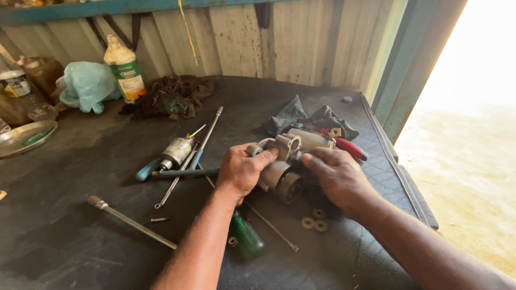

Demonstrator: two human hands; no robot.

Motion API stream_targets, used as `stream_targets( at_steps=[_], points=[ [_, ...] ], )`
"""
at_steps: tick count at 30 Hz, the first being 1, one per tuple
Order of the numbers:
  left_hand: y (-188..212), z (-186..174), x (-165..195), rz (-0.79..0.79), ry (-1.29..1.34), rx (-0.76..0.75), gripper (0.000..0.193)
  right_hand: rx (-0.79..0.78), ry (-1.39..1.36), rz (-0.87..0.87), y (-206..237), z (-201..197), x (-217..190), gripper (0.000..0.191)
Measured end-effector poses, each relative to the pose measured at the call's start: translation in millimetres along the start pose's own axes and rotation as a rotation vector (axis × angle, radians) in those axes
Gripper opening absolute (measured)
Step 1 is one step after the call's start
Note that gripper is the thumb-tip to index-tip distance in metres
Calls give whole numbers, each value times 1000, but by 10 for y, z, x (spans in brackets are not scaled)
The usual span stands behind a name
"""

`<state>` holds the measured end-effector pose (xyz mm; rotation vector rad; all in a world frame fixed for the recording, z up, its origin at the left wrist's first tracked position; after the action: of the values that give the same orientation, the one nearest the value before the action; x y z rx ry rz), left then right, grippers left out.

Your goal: The person uses pliers to remove a retaining clip from a cylindrical mechanical assembly, then separates the housing to reveal internal gears. The person removes several small gears and a blue plastic component, placing them on the workbench.

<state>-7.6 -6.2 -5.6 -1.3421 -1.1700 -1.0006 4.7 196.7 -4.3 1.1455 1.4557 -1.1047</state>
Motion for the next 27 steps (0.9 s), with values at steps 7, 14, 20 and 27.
stream_targets(
  at_steps=[7, 14, 20, 27],
  points=[
    [20, 3, 18, -48, 9, -28, 25, -29, -112, 47, -55, -144, 97, 36],
    [-32, -14, -35, -80, 145, -114, 27, -84, -106, 20, -70, -216, 72, 31],
    [-27, -25, -17, -88, 120, -115, 25, -238, -678, 114, -91, -402, 24, 25],
    [-9, -13, 30, -134, 141, -132, 25, -365, -853, 79, -91, -449, 66, 22]
  ],
)
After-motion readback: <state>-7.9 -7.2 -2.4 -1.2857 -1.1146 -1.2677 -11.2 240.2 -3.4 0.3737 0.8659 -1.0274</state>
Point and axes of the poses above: each hand's wrist, its own y-axis away from the middle knuckle, its own z-axis out of the palm, x = y × z, the point moved 1 cm from there along -y, towards the middle knuckle, and after that the axes turned 3 degrees about -z, right-handed, at the moved point
